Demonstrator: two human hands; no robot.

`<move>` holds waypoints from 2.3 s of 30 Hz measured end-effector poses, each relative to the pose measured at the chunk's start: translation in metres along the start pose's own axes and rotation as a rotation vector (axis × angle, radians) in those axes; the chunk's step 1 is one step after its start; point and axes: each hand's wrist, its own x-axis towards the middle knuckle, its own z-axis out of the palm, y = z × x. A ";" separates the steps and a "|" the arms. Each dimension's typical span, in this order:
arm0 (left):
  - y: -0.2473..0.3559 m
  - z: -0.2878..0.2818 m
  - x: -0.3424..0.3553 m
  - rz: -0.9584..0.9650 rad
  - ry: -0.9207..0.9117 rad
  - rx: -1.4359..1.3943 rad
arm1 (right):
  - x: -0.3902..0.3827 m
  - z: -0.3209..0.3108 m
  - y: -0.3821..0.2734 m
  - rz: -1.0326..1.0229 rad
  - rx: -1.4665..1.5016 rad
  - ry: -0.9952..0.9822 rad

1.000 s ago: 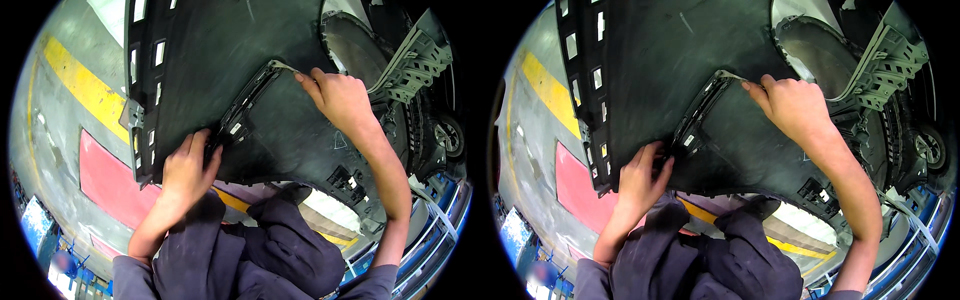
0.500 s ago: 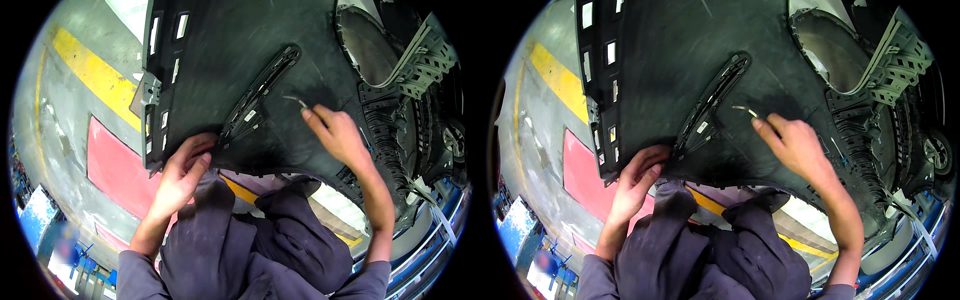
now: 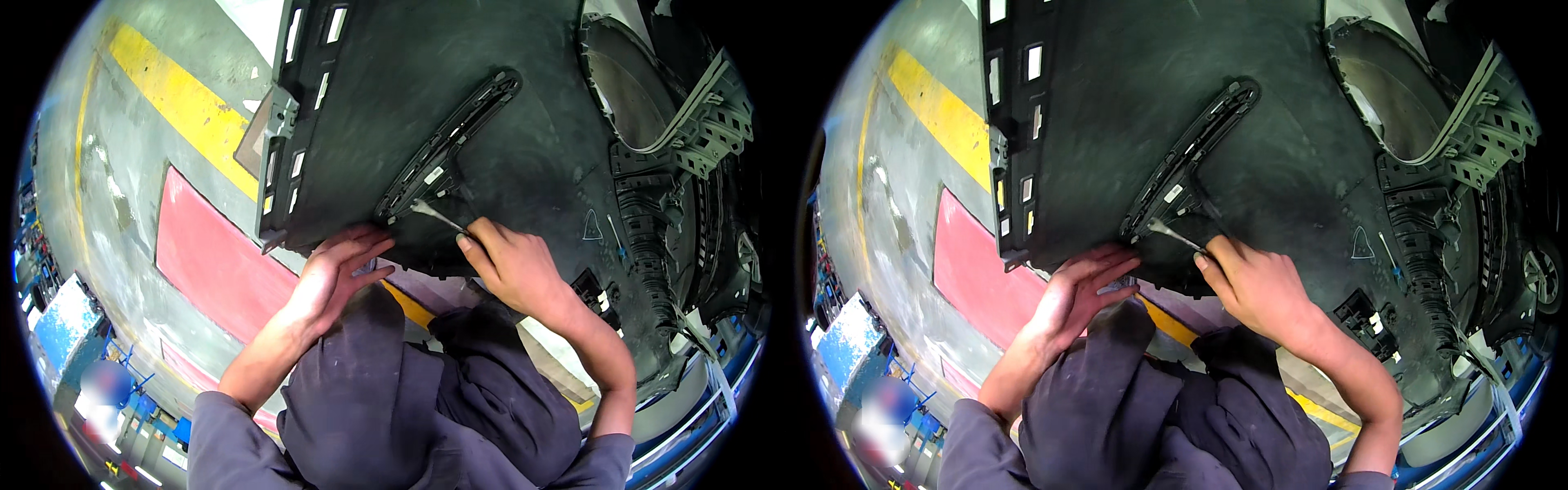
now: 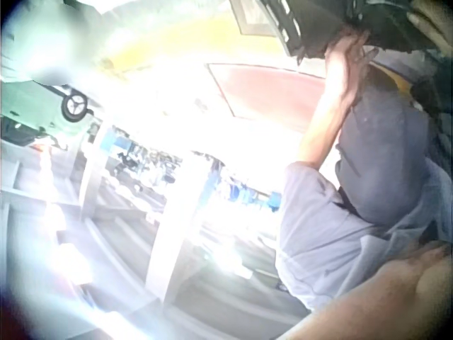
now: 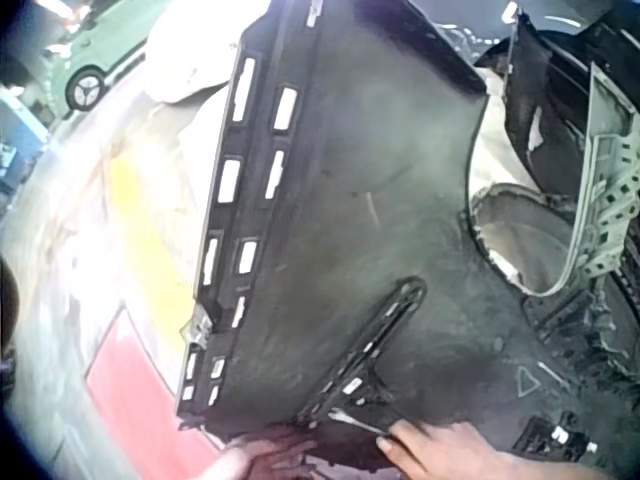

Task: The person uses a blue-handled pry tool to remove a black plastic trim piece from a car's interior panel. They repeatedly pry along the edges to release clips, then lift and set the trim aside.

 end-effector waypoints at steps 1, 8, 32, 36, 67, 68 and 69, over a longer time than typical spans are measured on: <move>0.000 0.002 -0.001 0.019 -0.002 0.011 | 0.001 0.001 -0.002 -0.062 -0.120 0.029; -0.005 0.004 0.004 0.145 -0.019 0.188 | 0.034 -0.008 -0.008 -0.331 -0.613 0.146; -0.003 -0.012 0.026 0.159 -0.182 0.111 | 0.044 -0.061 -0.020 -0.041 -0.238 -0.072; -0.004 -0.013 0.026 0.164 -0.173 0.134 | 0.049 -0.101 -0.036 0.066 -0.296 0.004; 0.104 0.166 0.023 1.207 0.052 1.697 | 0.068 -0.077 0.076 0.375 0.967 0.285; 0.109 0.176 0.037 1.256 0.061 1.715 | 0.064 -0.072 0.085 0.356 1.029 0.276; 0.113 0.187 0.054 1.334 0.031 1.708 | 0.063 -0.065 0.093 0.333 1.094 0.259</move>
